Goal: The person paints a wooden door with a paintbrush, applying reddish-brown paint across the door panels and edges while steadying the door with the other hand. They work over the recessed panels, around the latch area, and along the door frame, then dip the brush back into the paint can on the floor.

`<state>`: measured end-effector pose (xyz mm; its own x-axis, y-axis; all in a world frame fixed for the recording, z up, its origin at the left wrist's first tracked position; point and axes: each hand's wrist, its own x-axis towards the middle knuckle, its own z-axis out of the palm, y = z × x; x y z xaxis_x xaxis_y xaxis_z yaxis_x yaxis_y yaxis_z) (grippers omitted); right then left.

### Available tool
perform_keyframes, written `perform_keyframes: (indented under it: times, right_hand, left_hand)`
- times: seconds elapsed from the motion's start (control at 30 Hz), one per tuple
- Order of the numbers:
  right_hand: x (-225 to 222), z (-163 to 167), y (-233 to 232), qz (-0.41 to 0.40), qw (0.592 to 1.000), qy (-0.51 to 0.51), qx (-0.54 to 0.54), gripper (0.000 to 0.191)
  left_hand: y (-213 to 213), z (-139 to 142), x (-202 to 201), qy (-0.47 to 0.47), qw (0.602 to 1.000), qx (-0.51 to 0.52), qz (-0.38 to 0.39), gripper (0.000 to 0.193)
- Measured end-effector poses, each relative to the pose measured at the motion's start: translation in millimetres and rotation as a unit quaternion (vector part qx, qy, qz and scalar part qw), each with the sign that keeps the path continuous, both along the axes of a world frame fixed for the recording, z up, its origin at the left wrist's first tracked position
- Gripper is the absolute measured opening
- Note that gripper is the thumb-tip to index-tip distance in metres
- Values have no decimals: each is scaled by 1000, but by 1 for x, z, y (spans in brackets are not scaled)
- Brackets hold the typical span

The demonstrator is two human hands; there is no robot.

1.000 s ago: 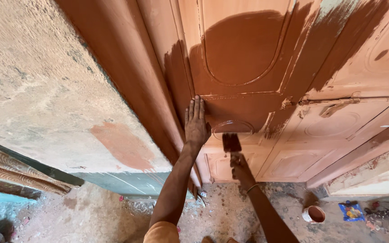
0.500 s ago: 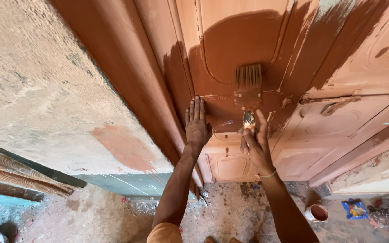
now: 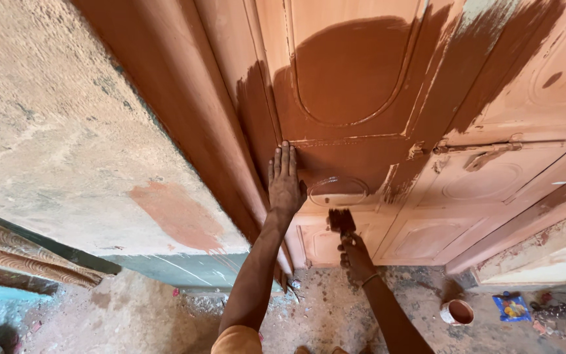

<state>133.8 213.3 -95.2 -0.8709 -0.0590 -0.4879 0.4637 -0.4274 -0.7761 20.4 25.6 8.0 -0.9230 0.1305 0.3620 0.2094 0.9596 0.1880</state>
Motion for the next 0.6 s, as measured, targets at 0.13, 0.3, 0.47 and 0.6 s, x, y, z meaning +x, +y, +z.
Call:
perform_keyframes:
  times: [0.13,0.3,0.47,0.6]
  right_hand:
    - [-11,26,5,-1,996,85,32,46]
    - [-2,88,14,34,963,265,-31,54]
    - [5,124,1,48,905,424,9,54]
    - [-12,104,-22,44,905,414,84,53]
  left_hand:
    - [0,1,0,16,1000,-2,-1,98]
    - [-1,4,4,3,1000,14,-6,100]
    - [-3,6,4,11,1000,19,-13,100]
    - [-4,7,4,17,1000,4,-11,101]
